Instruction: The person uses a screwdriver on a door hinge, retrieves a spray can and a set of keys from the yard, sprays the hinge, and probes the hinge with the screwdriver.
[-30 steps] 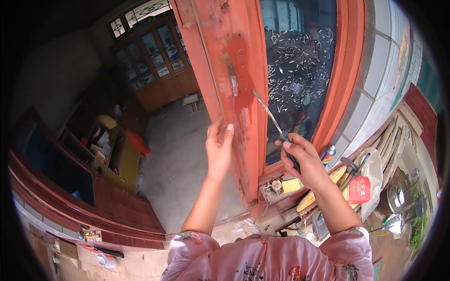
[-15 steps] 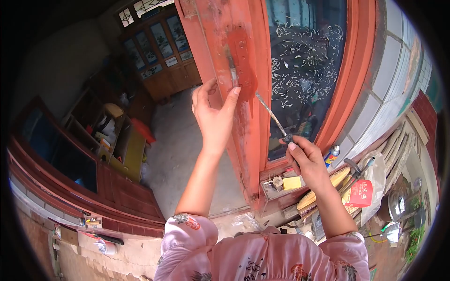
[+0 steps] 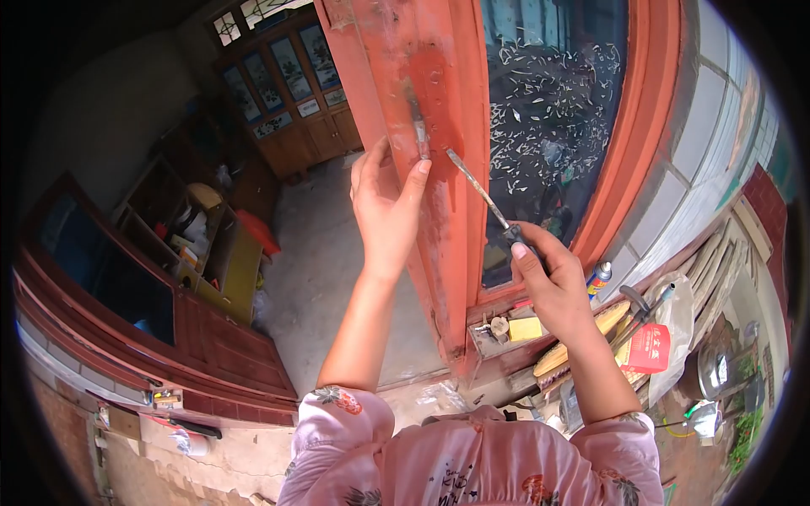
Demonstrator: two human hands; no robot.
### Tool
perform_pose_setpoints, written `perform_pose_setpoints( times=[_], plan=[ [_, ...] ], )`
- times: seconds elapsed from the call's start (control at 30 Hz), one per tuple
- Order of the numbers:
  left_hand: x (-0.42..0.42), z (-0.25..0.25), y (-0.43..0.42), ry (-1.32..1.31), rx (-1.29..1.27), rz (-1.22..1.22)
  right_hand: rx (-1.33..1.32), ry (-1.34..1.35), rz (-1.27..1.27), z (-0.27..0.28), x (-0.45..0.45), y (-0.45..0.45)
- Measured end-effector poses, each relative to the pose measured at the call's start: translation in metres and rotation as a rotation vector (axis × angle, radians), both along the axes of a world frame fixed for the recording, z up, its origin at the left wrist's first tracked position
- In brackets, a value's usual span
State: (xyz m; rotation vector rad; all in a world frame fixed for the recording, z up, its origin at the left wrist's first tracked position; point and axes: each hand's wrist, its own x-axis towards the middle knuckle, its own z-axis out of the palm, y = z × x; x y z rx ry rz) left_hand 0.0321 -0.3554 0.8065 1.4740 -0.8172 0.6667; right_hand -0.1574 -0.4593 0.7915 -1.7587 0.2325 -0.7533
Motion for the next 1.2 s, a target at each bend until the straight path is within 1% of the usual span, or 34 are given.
perform_pose_setpoints(
  times=[0.23,0.37,0.47,0.57,0.6,0.63,0.67,0.7,0.73,0.8,0.83,0.9,0.93,0.97,1.2],
  plan=[
    [0.001,-0.002,0.001,0.019,-0.019,-0.036,-0.011,0.022,-0.023,0.004,0.000,0.005],
    [0.003,-0.005,0.002,0.057,-0.058,-0.114,-0.036,0.026,-0.049,0.003,0.003,0.005],
    [0.004,-0.006,0.000,0.032,-0.092,-0.145,0.029,0.047,-0.049,0.006,0.003,0.009],
    [0.008,-0.013,0.001,0.013,-0.074,-0.077,-0.050,0.096,-0.058,0.010,0.001,0.008],
    [0.013,-0.020,-0.001,0.007,-0.084,-0.047,-0.004,0.074,-0.059,0.009,0.003,0.010],
    [0.011,-0.021,0.002,0.035,-0.090,-0.084,0.042,0.058,-0.051,0.006,0.003,0.012],
    [0.010,-0.025,0.002,0.026,-0.054,-0.004,0.078,0.049,-0.031,0.005,0.004,0.012],
    [0.011,-0.031,0.003,-0.024,-0.088,0.018,0.116,0.046,-0.017,0.004,0.005,0.012],
    [0.008,-0.033,0.008,-0.002,-0.070,0.026,0.116,0.056,-0.061,0.004,0.007,0.016],
    [0.002,-0.036,0.019,0.071,-0.083,-0.033,0.128,0.059,-0.119,0.003,0.009,0.018],
    [0.007,-0.046,0.014,0.083,-0.131,-0.060,0.139,0.048,-0.132,0.002,0.011,0.019],
    [0.010,-0.058,0.012,0.073,-0.111,-0.057,0.146,0.057,-0.200,0.003,0.013,0.024],
    [0.008,-0.061,0.012,0.084,-0.121,-0.075,0.090,0.077,-0.136,0.002,0.009,0.022],
    [0.006,-0.063,0.011,0.093,-0.131,-0.100,0.132,0.072,-0.166,0.001,0.010,0.021],
    [0.002,-0.062,0.010,0.142,-0.165,-0.146,0.115,0.076,-0.191,0.001,0.011,0.020]
  ],
)
